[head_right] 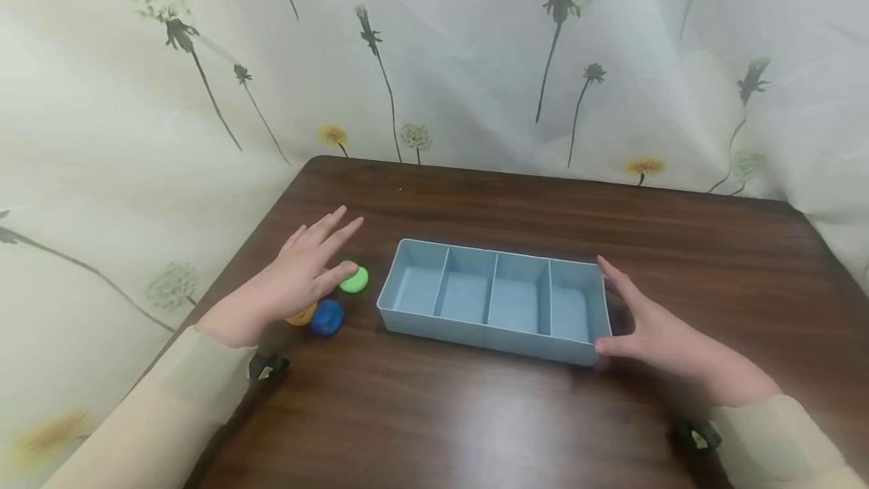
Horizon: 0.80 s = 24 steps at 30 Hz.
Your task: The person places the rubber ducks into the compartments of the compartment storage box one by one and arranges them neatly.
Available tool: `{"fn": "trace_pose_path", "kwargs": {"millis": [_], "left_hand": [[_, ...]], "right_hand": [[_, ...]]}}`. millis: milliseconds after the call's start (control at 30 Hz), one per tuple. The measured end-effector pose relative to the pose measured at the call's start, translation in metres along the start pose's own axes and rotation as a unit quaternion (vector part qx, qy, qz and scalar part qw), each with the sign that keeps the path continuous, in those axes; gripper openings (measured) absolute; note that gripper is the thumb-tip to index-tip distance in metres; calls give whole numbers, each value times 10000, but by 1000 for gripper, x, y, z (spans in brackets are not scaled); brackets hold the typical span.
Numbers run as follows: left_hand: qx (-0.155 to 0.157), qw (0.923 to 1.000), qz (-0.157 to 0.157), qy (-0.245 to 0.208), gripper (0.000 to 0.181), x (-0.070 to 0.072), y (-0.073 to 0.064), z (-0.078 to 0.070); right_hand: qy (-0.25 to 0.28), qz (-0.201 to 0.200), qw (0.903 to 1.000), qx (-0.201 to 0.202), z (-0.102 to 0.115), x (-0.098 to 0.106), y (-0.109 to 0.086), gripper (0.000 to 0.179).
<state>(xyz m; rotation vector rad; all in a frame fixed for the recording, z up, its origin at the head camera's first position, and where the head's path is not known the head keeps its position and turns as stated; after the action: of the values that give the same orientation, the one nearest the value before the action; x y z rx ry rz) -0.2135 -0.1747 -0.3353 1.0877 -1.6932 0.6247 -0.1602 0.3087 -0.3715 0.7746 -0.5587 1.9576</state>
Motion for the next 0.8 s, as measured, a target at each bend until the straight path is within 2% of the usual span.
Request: {"fn": "trace_pose_path", "kwargs": {"millis": [133, 300, 500, 700, 800], "left_hand": [[-153, 9998, -78, -124, 75, 2, -11, -3], [-179, 9994, -178, -235, 72, 3, -24, 2], [-223, 9983, -336, -426, 58, 3, -39, 7], [-601, 9964, -590, -38, 50, -3, -52, 6], [-589, 9958, -689, 137, 52, -7, -57, 7]], "right_hand": [[-88, 13, 9999, 56, 0, 1, -2, 106], [-152, 81, 9998, 89, -1, -2, -1, 105], [-148, 121, 9998, 87, 0, -2, -1, 105], [-256, 119, 9996, 89, -3, -2, 0, 106], [-261, 168, 9995, -21, -2, -2, 0, 105]]}}
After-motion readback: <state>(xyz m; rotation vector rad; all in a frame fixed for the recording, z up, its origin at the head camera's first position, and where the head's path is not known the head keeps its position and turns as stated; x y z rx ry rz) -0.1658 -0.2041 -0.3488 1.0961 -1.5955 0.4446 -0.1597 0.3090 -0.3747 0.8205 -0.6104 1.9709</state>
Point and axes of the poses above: each hand's wrist, its own y-axis towards the middle knuckle, its own x-axis out of the back of the hand, z = x × y, the point moved 3 cm from there along y, towards the middle knuckle, and after that the axes turned 5 degrees about -y, right-handed, at the moved point
